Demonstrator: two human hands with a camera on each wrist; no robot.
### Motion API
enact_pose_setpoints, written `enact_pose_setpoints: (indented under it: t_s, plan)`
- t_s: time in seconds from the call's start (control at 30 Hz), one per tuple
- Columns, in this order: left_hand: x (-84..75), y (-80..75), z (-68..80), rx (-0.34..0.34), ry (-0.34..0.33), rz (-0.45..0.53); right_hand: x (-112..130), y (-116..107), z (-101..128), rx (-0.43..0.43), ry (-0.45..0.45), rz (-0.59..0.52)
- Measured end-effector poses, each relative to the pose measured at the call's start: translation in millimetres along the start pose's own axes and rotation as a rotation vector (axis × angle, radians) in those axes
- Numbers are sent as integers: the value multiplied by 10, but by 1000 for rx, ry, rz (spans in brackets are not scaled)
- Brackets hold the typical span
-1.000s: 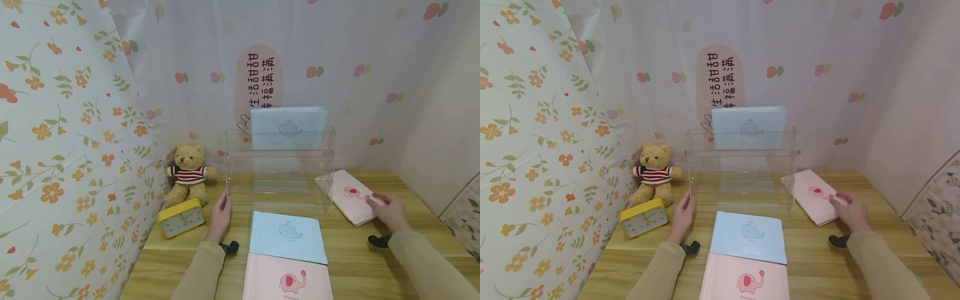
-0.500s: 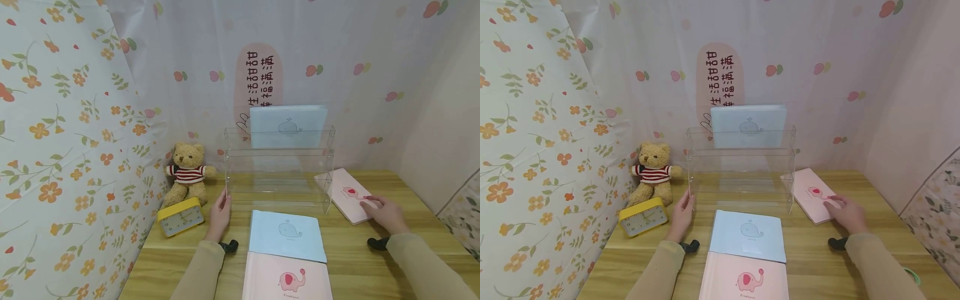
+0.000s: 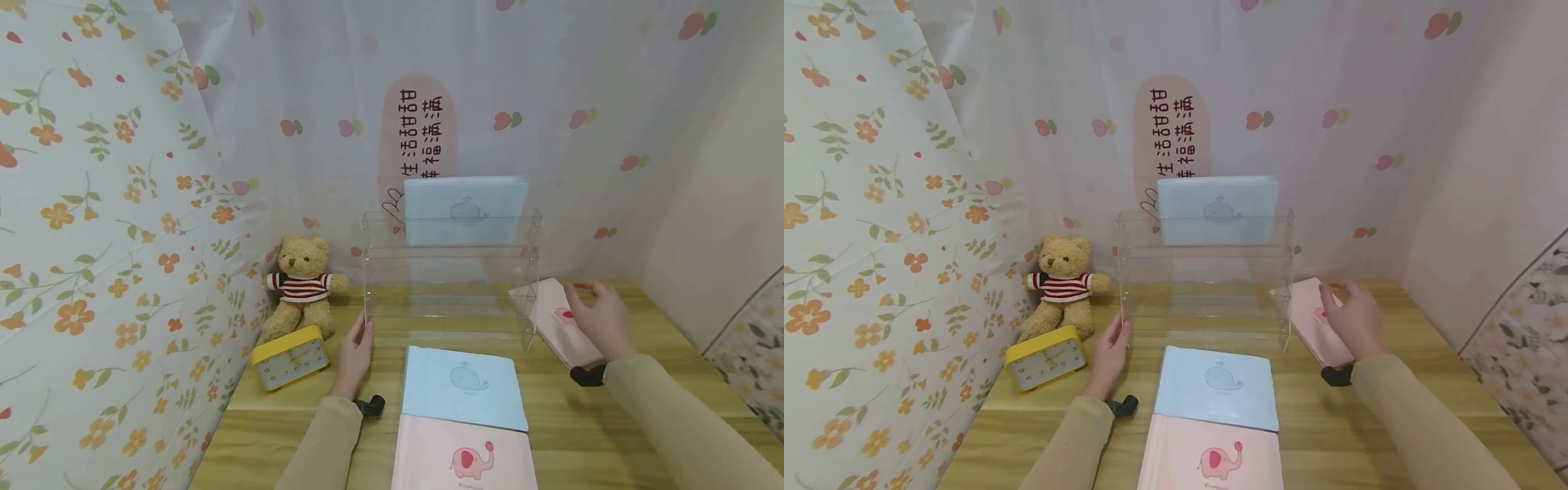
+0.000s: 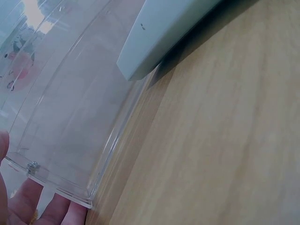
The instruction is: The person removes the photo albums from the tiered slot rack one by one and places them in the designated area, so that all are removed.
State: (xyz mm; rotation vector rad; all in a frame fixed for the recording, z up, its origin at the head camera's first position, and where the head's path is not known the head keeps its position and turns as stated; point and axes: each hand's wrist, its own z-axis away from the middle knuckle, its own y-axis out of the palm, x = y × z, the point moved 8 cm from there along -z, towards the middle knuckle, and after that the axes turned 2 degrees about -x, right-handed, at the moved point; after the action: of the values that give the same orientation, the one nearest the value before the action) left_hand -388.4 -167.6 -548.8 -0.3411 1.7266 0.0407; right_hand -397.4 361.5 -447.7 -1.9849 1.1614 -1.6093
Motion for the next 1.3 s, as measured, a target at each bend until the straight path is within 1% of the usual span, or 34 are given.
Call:
enact_pose_setpoints:
  t_s: [0.1,0.2,0.27,0.33,0.4,0.47,0.53,0.63,0.8,0.9,1.03,1.23,1.3]
  plan:
    - [25,-10,-16,3,6,-8,512,-86,-108,-77,-56,-145]
    - [38,-29,-41,-3,13,-4,1021,-145,-256,-117,-129,-243]
    - [36,-46,-45,-13,15,-5,1331,-178,-339,-125,-169,-283]
    - [33,-50,-44,-23,17,-2,1594,-206,-409,-112,-198,-318]
    - [37,-37,-31,-20,14,1,1801,-241,-473,-103,-221,-350]
    - [51,-13,-19,-10,7,6,1952,-263,-529,-86,-231,-357]
    - [55,4,-7,-3,5,15,2068,-272,-575,-66,-236,-331]
    - [63,-4,3,-12,3,8,2221,-273,-638,-52,-258,-249]
    - [79,-38,-17,-18,-5,-18,2445,-296,-777,-57,-347,-125]
    - [52,-43,-20,-13,20,-33,2514,-310,-877,-24,-364,-77]
    - [28,-40,-11,-14,43,-55,2531,-301,-987,59,-320,-45]
    - [30,-17,-5,13,17,-9,2572,-157,-1049,173,-261,-41]
    - [37,-7,-1,18,11,-4,2570,-114,-1048,188,-244,-62]
